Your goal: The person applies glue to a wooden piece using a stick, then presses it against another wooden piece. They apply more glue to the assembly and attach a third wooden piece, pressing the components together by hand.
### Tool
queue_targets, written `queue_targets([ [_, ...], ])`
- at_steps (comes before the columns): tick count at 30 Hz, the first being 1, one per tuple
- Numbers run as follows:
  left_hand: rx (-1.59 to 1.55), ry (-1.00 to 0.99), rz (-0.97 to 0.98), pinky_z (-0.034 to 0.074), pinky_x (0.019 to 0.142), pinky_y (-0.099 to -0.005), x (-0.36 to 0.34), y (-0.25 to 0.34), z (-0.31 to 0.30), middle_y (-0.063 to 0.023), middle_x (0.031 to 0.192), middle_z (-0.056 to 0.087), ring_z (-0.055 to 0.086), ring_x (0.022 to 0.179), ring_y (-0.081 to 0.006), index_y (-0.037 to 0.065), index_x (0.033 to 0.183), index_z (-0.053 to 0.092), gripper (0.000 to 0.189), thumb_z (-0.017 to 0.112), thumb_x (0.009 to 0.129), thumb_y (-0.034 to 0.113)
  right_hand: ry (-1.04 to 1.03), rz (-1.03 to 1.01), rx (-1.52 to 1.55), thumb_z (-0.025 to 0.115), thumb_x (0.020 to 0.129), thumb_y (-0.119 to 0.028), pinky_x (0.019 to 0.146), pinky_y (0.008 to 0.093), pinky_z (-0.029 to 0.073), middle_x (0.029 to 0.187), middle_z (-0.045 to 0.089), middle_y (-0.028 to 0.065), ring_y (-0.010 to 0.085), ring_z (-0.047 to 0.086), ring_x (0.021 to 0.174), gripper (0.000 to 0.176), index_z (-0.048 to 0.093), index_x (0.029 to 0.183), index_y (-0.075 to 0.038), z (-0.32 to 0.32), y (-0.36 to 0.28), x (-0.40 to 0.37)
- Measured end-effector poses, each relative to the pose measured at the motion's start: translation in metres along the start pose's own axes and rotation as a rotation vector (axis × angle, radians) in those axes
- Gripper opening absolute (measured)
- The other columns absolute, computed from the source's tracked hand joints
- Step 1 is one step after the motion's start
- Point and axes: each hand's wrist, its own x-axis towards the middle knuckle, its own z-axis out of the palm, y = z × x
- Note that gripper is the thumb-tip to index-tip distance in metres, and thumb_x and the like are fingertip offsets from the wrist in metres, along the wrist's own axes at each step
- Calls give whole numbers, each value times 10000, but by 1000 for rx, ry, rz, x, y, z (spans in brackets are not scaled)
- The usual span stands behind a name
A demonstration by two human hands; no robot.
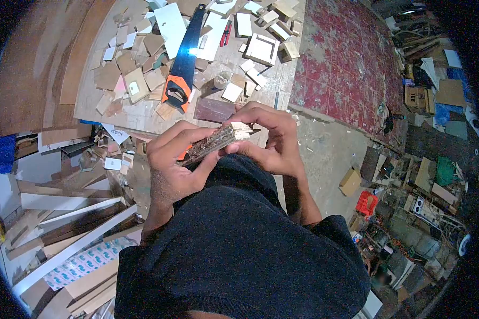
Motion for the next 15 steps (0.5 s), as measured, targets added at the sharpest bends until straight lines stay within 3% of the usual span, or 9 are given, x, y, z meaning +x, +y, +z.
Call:
queue_targets([
  [5, 7, -1, -5, 505, 639, -319, -2, 1, -1, -112, 824, 617, 650, 748, -232, -7, 939, 640, 301, 711, 647, -33, -23, -14, -10, 788, 629, -113, 985, 452, 404, 854, 655, 117, 214, 614, 862, 332, 660, 905, 19, 0, 0, 1],
  [7, 3, -6, -3, 497, 632, -322, -2, 1, -1, -115, 817, 614, 643, 736, -234, -8, 947, 642, 305, 706, 649, -34, 1, -61, -1, 794, 620, -105, 741, 307, 469, 836, 659, 114, 192, 617, 814, 298, 669, 863, 14, 1, 2, 1],
  [15, -4, -1, 26, 490, 624, -330, -1, -2, 1, -109, 804, 614, 635, 723, -235, -1, 954, 649, 311, 709, 650, -29, 10, -43, -22, 799, 619, -103, 774, 317, 474, 838, 652, 115, 180, 615, 804, 304, 665, 864, 18, 1, 4, 0],
])
